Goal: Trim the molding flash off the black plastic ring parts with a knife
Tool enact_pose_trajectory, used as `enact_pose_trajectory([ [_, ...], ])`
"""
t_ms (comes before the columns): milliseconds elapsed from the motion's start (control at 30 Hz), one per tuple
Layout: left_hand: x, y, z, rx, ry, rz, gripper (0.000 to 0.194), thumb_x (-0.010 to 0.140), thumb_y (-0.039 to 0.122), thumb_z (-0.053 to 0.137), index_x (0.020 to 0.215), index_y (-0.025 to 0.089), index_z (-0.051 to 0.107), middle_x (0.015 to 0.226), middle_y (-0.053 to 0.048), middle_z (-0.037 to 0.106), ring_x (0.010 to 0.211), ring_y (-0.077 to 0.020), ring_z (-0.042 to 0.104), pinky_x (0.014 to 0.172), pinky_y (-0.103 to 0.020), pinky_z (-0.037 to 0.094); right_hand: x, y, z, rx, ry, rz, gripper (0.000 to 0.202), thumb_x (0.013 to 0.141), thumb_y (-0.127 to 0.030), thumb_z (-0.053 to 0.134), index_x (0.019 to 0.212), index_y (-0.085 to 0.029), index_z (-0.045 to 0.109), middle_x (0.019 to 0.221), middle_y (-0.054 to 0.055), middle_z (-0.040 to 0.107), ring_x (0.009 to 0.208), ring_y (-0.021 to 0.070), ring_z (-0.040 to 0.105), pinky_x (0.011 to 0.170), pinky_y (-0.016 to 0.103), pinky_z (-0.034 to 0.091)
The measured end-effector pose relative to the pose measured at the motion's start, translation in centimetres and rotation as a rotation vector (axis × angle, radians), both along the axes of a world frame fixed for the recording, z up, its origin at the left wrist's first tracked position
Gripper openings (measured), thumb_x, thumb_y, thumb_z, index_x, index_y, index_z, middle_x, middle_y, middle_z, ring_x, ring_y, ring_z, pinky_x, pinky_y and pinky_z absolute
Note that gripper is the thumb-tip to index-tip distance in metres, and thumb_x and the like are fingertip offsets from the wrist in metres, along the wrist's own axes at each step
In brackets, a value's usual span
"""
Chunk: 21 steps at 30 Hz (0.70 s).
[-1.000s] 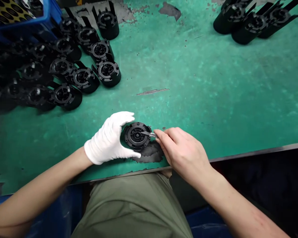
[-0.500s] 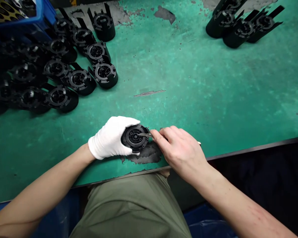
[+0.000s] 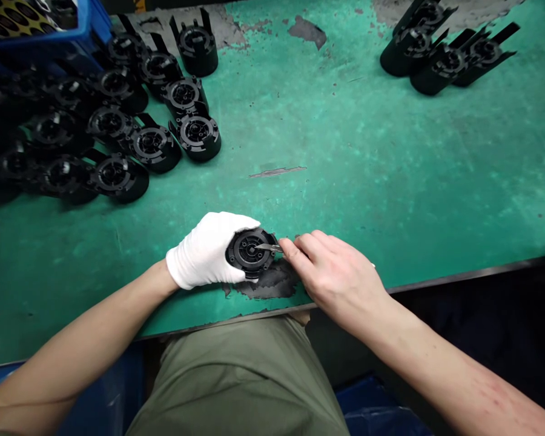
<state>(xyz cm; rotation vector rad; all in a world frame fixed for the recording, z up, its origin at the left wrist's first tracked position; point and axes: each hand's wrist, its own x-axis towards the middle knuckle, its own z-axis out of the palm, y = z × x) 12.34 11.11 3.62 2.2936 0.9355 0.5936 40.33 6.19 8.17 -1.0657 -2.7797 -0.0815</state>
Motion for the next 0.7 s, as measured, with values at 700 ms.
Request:
enact_pose_trajectory([
  [700,-0.2,0.0,-0.3,-0.007,-0.035,-0.01,0.057,0.084,0.052,0.083,0.128,0.019,0.071,0.125,-0.013,0.082,0.116,-0.0369,0.081,0.104,-0.047,0.063,-0.2,-0.5,0.9,0.006,-0.098,0.1,0.04,0.097,0.004,0.046,0.131,-0.007,0.065,0.087,0.008,0.064,0.077,0.0231,0.054,0.07,0.037,0.047],
])
